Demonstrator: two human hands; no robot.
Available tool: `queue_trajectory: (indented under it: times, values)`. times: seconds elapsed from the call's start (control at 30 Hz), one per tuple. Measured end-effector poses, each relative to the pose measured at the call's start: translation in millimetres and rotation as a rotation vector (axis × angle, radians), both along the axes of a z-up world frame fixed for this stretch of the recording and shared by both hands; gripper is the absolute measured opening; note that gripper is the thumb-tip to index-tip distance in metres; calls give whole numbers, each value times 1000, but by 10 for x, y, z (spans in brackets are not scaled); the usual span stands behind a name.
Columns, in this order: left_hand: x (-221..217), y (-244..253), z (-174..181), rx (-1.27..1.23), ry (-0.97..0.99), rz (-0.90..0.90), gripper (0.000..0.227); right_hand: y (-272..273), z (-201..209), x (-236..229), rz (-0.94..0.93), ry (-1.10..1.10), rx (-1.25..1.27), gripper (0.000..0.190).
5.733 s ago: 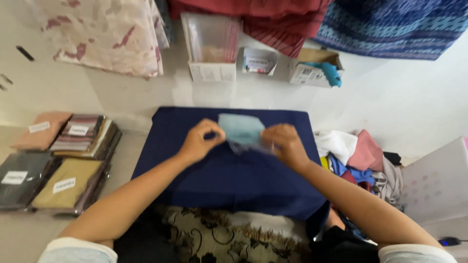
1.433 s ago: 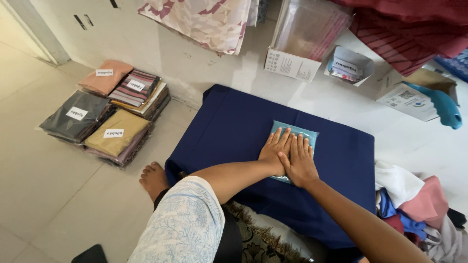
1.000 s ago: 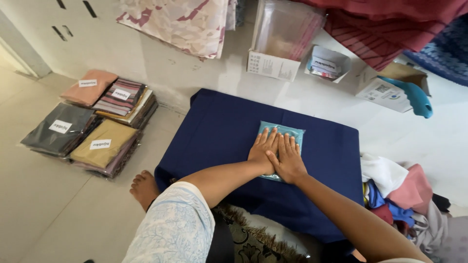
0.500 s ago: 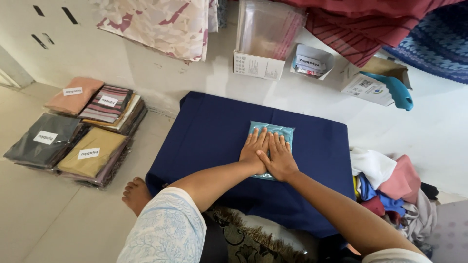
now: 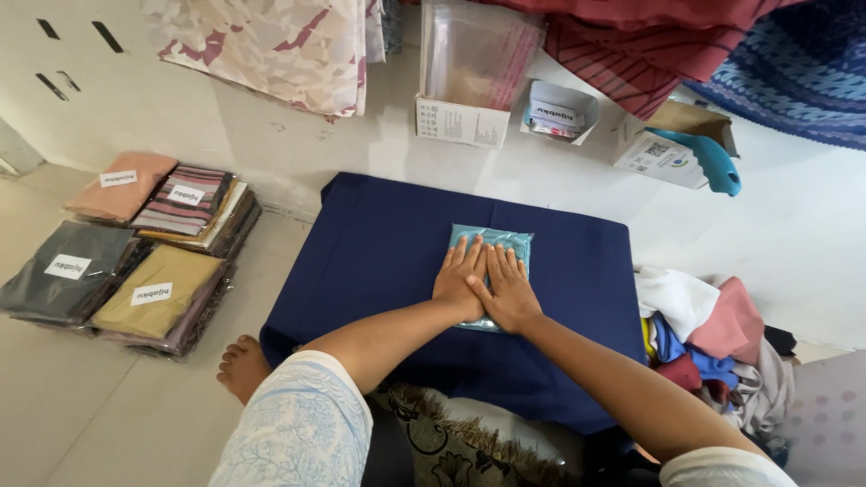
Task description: The person prepares clothes by unfolding them, smoothing them out on a work surface, and using a lint roller to remove debris.
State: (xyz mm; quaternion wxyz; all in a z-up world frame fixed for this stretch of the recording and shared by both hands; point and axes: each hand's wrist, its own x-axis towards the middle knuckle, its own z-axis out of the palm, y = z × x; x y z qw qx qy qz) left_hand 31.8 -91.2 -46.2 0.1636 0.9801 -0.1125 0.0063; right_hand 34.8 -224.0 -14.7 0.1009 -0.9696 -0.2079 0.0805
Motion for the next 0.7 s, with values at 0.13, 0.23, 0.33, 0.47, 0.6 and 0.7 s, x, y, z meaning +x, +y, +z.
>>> queue_trajectory:
  times: [0.13, 0.23, 0.33, 0.47, 0.6, 0.7]
  values:
    - [41, 14, -126, -93, -107, 0, 66, -80, -150, 36, -18, -61, 239, 69]
    - [104, 0, -141, -126, -124, 18, 65, -119, -265, 71, -47, -145, 358, 64]
    - [117, -10, -189, -111, -105, 30, 64, -121, -399, 105, -67, -214, 299, 62]
    - [157, -19, -269, -79, -107, 37, 65, -111, -598, 232, -59, -280, 154, 62]
    - [170, -3, -274, -67, -80, 27, 64, -133, -738, 348, -68, -255, 51, 62]
    - [174, -3, -267, -62, -85, 28, 63, -126, -712, 346, -71, -228, 37, 63]
